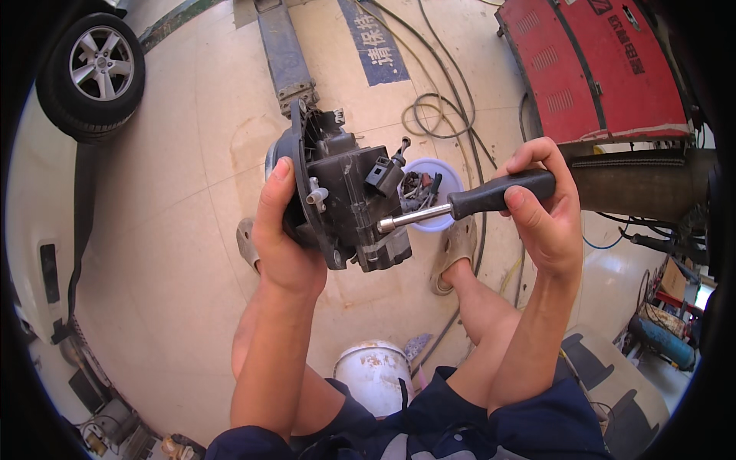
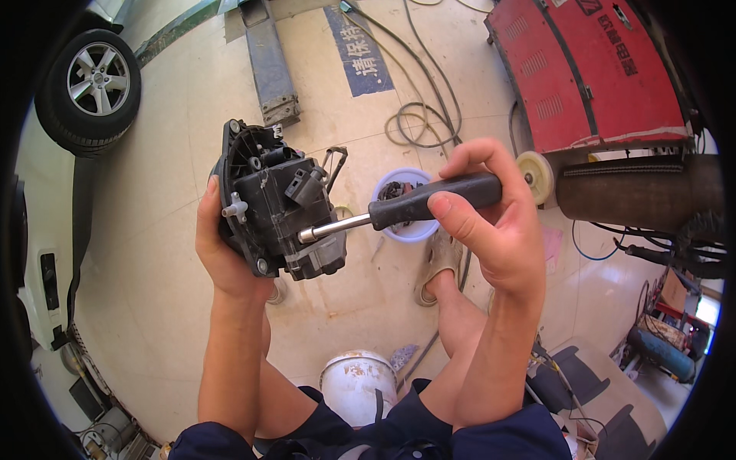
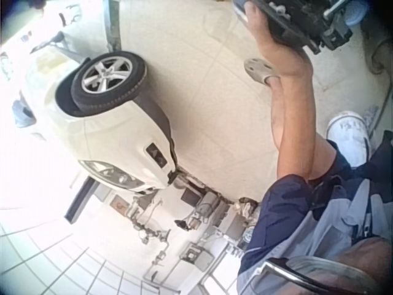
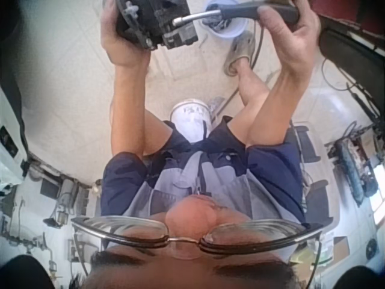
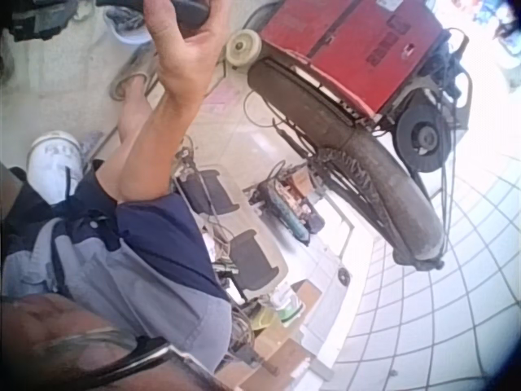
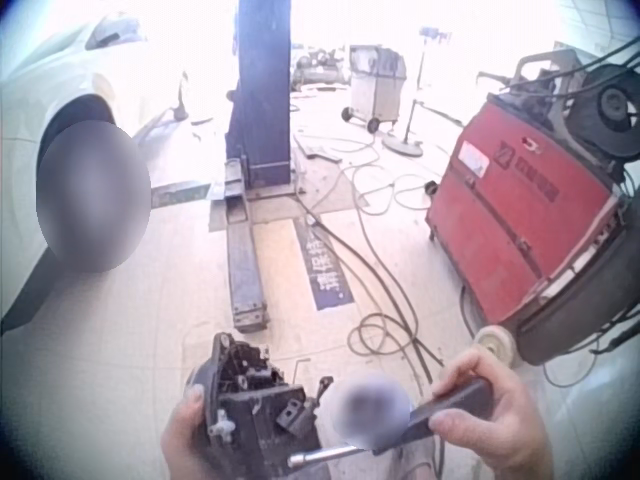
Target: The person disassembles a car component by detaching wires and removing screws with a screwdriver. They place the screws and smaller detached parts into a purple bowl while sitting on a bucket.
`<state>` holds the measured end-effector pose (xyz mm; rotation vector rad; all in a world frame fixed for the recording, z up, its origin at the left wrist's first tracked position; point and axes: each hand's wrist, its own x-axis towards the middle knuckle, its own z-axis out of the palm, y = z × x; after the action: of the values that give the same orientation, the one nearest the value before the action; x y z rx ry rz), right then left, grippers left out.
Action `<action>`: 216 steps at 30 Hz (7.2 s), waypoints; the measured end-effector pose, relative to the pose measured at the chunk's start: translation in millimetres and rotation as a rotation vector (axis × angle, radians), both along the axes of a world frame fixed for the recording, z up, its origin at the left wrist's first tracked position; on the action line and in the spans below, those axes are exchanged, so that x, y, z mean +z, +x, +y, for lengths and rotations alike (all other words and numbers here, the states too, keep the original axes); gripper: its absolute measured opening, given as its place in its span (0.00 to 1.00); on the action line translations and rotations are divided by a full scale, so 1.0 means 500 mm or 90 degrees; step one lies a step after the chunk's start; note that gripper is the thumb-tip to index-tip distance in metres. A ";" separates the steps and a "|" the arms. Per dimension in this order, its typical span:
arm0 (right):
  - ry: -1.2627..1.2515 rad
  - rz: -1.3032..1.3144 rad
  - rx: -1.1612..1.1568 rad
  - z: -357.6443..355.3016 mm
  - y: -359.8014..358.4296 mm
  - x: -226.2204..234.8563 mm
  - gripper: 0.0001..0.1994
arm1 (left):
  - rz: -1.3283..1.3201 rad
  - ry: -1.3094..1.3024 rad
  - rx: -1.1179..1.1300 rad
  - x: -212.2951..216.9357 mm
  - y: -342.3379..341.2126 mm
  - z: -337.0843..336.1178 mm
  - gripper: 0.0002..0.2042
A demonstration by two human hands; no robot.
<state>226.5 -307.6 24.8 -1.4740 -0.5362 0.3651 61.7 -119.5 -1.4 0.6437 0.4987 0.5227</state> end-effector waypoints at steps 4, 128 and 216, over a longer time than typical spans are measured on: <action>-0.052 0.216 0.141 -0.034 0.031 0.028 0.15 | 0.033 0.011 0.023 0.000 0.000 0.003 0.25; -0.287 0.083 -0.072 0.009 -0.005 0.087 0.11 | 0.203 -0.054 -0.061 -0.003 -0.032 -0.083 0.37; -0.207 0.064 0.062 -0.047 -0.016 0.140 0.24 | -0.028 0.000 -0.235 -0.051 0.006 -0.013 0.49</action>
<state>218.5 -330.9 94.6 -1.7345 -0.4843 0.6219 64.9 -126.1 -26.7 0.7032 0.3276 0.1876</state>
